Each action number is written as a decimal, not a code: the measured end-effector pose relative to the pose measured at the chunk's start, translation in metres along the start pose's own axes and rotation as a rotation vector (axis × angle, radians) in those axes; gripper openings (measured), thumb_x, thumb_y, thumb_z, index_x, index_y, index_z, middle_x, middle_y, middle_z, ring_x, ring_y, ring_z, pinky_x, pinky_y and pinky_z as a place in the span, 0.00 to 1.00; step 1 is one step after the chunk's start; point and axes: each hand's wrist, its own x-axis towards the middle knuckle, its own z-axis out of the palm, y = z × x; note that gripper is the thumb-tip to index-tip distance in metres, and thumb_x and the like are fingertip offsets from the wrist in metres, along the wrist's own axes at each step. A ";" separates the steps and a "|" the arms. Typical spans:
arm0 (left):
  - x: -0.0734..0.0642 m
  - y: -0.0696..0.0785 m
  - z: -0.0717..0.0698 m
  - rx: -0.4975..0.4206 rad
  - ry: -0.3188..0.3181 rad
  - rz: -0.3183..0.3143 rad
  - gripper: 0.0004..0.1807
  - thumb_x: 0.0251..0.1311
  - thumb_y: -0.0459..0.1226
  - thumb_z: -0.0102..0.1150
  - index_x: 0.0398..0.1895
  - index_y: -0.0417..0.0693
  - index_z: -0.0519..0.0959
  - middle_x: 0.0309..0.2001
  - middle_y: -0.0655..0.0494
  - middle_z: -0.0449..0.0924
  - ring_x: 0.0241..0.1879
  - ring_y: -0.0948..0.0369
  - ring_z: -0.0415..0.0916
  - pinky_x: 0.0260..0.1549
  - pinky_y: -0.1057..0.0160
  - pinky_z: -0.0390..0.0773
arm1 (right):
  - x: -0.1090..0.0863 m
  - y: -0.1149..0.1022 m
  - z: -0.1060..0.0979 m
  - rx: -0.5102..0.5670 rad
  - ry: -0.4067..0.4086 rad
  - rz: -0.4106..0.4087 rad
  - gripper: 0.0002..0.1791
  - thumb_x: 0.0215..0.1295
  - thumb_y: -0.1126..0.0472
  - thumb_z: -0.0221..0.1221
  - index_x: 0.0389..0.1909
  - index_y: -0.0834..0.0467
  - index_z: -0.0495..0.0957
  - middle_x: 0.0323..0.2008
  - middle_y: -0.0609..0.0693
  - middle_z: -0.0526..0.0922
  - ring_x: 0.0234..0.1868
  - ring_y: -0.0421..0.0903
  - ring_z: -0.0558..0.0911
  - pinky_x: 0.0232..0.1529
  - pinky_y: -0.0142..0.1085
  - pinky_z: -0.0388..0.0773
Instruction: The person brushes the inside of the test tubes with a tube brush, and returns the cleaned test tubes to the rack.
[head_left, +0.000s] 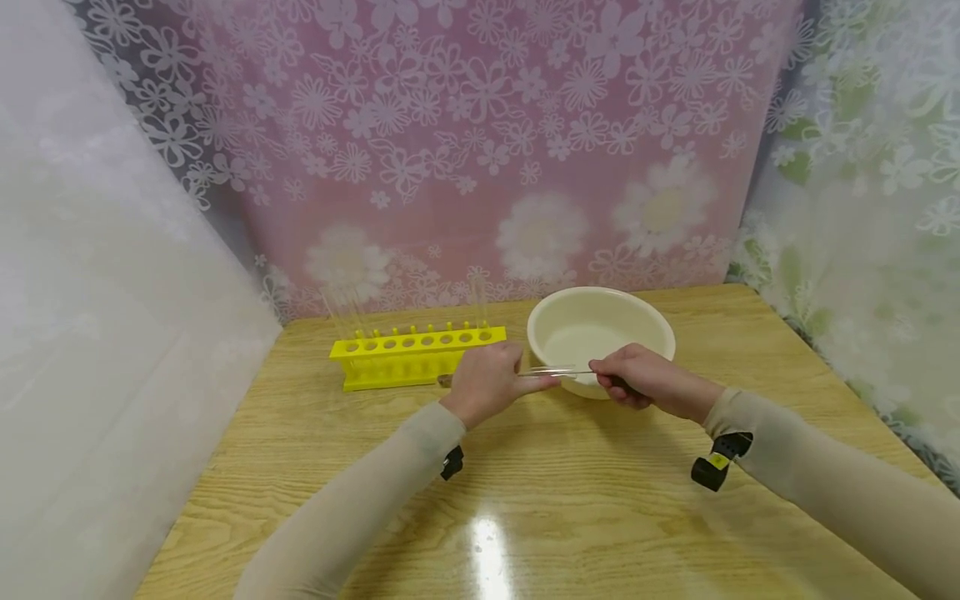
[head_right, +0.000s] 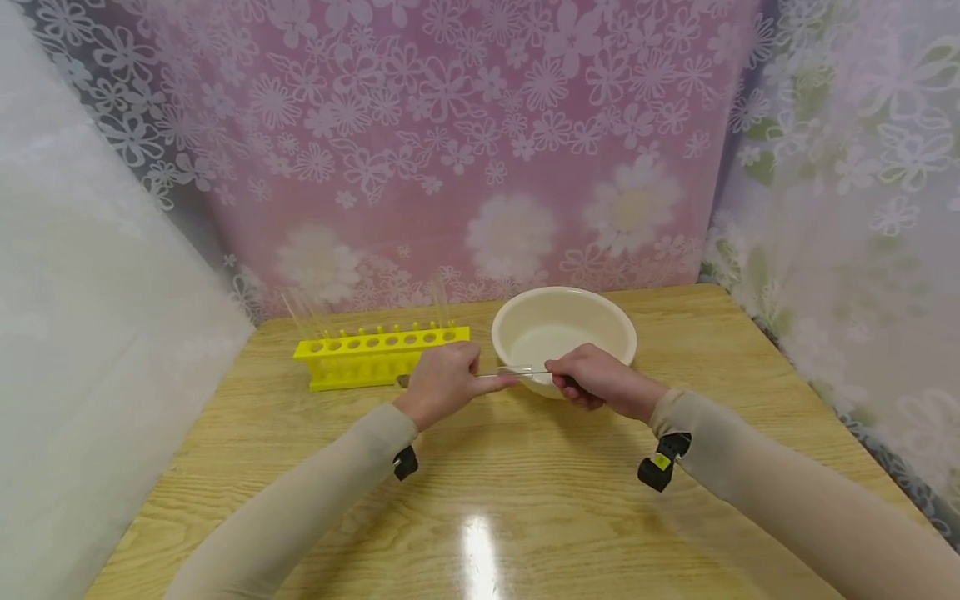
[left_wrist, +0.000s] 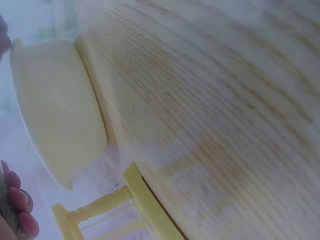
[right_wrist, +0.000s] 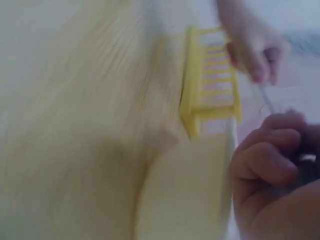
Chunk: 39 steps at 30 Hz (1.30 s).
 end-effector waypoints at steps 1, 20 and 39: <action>0.000 -0.001 0.000 -0.009 -0.007 -0.009 0.32 0.52 0.71 0.63 0.16 0.56 0.67 0.13 0.64 0.65 0.10 0.67 0.57 0.10 0.69 0.56 | 0.000 0.000 0.001 -0.086 0.028 -0.049 0.24 0.79 0.47 0.49 0.25 0.58 0.75 0.17 0.45 0.68 0.16 0.39 0.62 0.20 0.33 0.59; 0.000 0.001 -0.004 -0.079 -0.088 -0.062 0.32 0.53 0.72 0.60 0.17 0.57 0.69 0.14 0.64 0.68 0.12 0.66 0.59 0.12 0.68 0.59 | -0.006 0.007 0.000 -1.564 0.356 -1.058 0.16 0.49 0.68 0.75 0.31 0.62 0.76 0.26 0.51 0.77 0.27 0.45 0.74 0.25 0.34 0.73; 0.002 0.004 -0.007 -0.140 -0.124 -0.069 0.34 0.53 0.74 0.55 0.16 0.56 0.72 0.13 0.65 0.70 0.12 0.67 0.63 0.12 0.68 0.63 | -0.021 0.010 -0.024 -1.136 0.322 -0.984 0.10 0.54 0.71 0.70 0.30 0.54 0.82 0.27 0.42 0.79 0.28 0.35 0.75 0.27 0.29 0.74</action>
